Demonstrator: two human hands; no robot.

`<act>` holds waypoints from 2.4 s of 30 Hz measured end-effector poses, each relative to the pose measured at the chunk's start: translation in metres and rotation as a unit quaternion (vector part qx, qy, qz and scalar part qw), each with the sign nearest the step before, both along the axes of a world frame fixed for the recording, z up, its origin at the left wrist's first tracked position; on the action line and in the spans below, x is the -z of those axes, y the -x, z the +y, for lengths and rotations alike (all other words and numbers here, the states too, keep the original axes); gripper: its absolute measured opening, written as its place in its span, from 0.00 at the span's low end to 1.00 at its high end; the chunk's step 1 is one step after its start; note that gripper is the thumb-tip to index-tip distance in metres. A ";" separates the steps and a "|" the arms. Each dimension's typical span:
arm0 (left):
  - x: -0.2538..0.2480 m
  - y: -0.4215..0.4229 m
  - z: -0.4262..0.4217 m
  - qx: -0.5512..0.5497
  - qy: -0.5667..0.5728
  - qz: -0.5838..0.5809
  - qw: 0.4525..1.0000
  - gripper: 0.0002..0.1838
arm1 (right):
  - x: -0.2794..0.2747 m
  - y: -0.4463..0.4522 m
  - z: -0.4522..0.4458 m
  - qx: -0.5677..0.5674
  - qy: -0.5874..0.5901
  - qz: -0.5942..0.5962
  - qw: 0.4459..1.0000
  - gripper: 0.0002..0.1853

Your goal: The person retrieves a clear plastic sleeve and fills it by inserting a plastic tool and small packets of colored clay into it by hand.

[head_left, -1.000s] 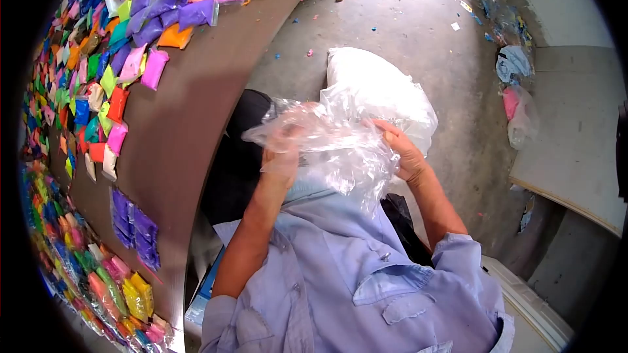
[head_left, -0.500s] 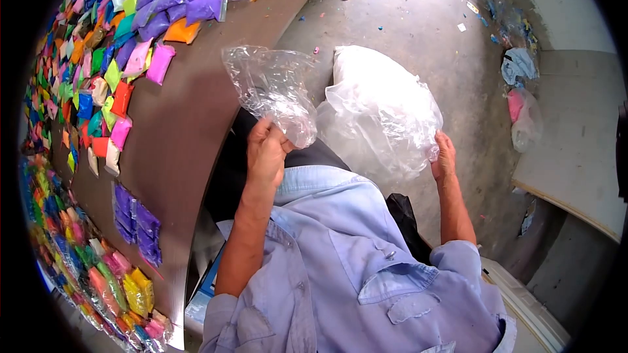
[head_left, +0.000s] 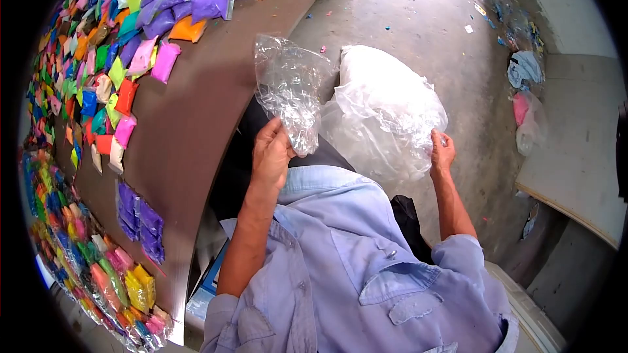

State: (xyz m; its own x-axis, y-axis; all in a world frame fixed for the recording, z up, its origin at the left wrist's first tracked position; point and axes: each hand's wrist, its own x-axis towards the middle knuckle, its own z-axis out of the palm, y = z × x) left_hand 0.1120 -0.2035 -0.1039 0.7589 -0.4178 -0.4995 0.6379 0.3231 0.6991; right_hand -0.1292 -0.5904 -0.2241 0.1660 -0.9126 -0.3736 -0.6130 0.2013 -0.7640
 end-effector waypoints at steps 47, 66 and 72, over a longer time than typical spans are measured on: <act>-0.011 0.001 -0.021 0.125 -0.287 -0.211 0.926 0.10 | -0.031 0.022 -0.030 -0.122 -0.151 -0.160 0.968 0.11; -0.009 0.003 -0.019 0.122 -0.342 -0.233 0.902 0.12 | 0.014 0.015 0.001 -0.109 0.254 0.117 0.954 0.16; -0.016 0.005 -0.009 0.117 -0.356 -0.232 0.898 0.11 | 0.088 -0.042 0.074 -0.217 0.130 0.056 0.966 0.20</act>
State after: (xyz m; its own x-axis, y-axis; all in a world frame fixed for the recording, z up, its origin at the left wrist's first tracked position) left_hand 0.1074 -0.2125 -0.0883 0.8878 -0.2932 -0.3548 0.2161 -0.4149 0.8838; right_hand -0.0876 -0.5167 -0.3118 0.5254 -0.8319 -0.1784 -0.6786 -0.2832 -0.6777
